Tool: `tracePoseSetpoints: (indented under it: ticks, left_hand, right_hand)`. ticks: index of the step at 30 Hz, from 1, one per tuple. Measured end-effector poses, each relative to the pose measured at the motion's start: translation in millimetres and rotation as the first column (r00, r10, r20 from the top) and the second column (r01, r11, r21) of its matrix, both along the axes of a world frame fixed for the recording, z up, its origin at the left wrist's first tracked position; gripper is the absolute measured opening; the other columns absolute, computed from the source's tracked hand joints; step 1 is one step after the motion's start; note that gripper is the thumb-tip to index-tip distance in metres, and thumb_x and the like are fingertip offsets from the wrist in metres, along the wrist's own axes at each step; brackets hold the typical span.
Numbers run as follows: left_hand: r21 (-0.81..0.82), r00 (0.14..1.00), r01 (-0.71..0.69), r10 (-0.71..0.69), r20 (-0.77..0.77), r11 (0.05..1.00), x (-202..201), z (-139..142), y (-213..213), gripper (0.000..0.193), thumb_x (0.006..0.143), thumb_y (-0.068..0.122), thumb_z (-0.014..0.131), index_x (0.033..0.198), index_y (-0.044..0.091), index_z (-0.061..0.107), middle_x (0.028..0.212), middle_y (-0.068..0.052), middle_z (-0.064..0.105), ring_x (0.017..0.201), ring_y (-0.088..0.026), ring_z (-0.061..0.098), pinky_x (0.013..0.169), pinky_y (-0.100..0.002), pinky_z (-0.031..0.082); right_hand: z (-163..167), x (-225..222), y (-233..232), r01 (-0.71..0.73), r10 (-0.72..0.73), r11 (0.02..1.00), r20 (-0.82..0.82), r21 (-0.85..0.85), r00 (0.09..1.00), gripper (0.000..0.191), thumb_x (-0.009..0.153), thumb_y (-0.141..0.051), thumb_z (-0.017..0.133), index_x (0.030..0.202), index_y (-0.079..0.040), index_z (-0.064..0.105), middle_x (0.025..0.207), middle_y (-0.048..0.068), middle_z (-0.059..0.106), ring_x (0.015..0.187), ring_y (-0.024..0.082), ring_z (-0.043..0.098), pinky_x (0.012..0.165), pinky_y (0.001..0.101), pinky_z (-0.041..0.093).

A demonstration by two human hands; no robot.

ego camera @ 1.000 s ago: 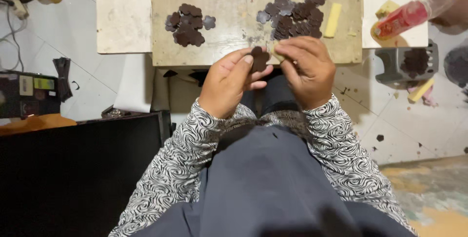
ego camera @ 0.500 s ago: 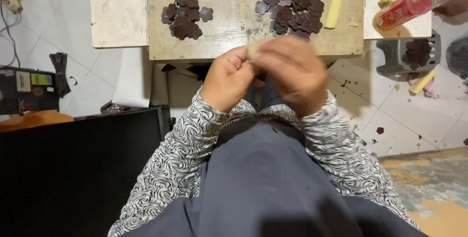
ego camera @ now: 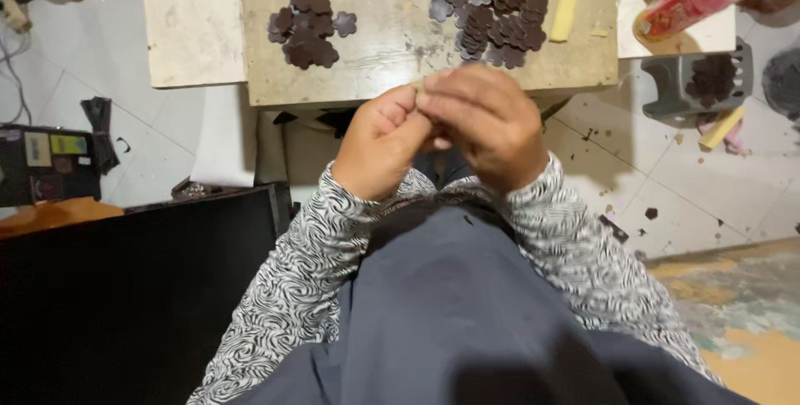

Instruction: The person sits at a low work table and cleans small dark flower-shaped cut pieces one at a time, rubbing each piece with a pale sponge block. Cleaned pieces are placed into piles on the table, and the person occasionally reaches for a new piece from the piles.

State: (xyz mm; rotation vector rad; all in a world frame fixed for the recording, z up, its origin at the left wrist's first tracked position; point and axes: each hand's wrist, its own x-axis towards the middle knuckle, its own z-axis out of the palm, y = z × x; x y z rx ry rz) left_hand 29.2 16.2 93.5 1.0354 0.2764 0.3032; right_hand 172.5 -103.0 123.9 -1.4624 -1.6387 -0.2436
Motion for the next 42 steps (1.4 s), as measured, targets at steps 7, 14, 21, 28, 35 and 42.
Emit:
tracePoseSetpoints:
  ticks: [7,14,21,28,35,42]
  left_hand:
    - [-0.285,0.993,-0.055,0.023,-0.115,0.957,-2.6,-0.8,9.2,0.039,0.1,0.003,0.047,0.137,-0.004,0.055,0.117,-0.006,0.072,0.106,-0.015,0.072,0.09,-0.031,0.06]
    - [-0.424,0.997,-0.061,0.078,0.022,0.904,3.2,11.9,5.3,0.035,0.111,0.009,0.043,0.137,-0.01,0.056,0.11,-0.011,0.07,0.092,-0.015,0.068,0.087,-0.031,0.059]
    - [-0.38,0.993,-0.073,0.104,0.06,0.922,4.5,10.5,9.2,0.037,0.112,0.008,0.042,0.141,-0.01,0.058,0.092,-0.004,0.062,0.072,-0.008,0.053,0.073,-0.027,0.051]
    - [-0.436,0.99,-0.112,0.137,0.026,0.893,4.0,-8.6,8.6,0.025,0.114,0.008,0.048,0.131,-0.01,0.054,0.095,-0.005,0.065,0.081,-0.011,0.06,0.076,-0.029,0.053]
    - [-0.332,0.995,-0.094,0.094,-0.016,0.939,6.1,-7.8,7.0,0.038,0.107,0.004,0.052,0.144,-0.006,0.055,0.117,-0.009,0.069,0.102,-0.014,0.067,0.092,-0.032,0.056]
    - [-0.215,0.988,-0.098,0.069,-0.137,0.972,5.3,-15.1,7.0,0.041,0.099,0.004,0.052,0.139,0.0,0.052,0.122,-0.005,0.068,0.109,-0.011,0.07,0.094,-0.029,0.058]
  right_hand:
    - [8.8,2.9,-13.1,0.195,-0.198,0.979,-0.071,-0.052,0.978,0.031,0.089,0.011,0.077,0.116,-0.002,0.075,0.12,0.012,0.071,0.117,0.03,0.067,0.101,0.041,0.058]
    - [-1.4,-2.7,0.1,0.036,-0.036,0.999,-0.018,-0.034,0.999,0.029,0.088,0.009,0.08,0.114,-0.002,0.075,0.117,0.011,0.072,0.114,0.03,0.069,0.1,0.0421,0.059]
    - [-0.6,-4.9,-7.4,0.122,-0.122,0.993,0.054,0.006,0.991,0.026,0.089,0.006,0.08,0.113,-0.003,0.075,0.119,0.012,0.071,0.114,0.034,0.069,0.101,0.0433,0.058]
    - [-17.8,-0.7,3.3,0.054,-0.054,0.998,-0.002,-0.01,0.999,0.024,0.089,0.003,0.085,0.111,-0.002,0.076,0.117,0.011,0.072,0.113,0.029,0.069,0.099,0.0396,0.058]
    - [-20.9,0.4,-6.5,0.103,-0.107,0.994,-0.1,-0.049,0.989,0.033,0.086,0.009,0.079,0.117,-0.001,0.074,0.121,0.013,0.07,0.114,0.03,0.069,0.101,0.0414,0.056]
    - [-6.9,3.8,-2.8,0.255,-0.267,0.963,-0.154,-0.094,0.951,0.032,0.09,0.012,0.076,0.117,-0.005,0.075,0.121,0.011,0.073,0.114,0.029,0.07,0.097,0.0361,0.058]
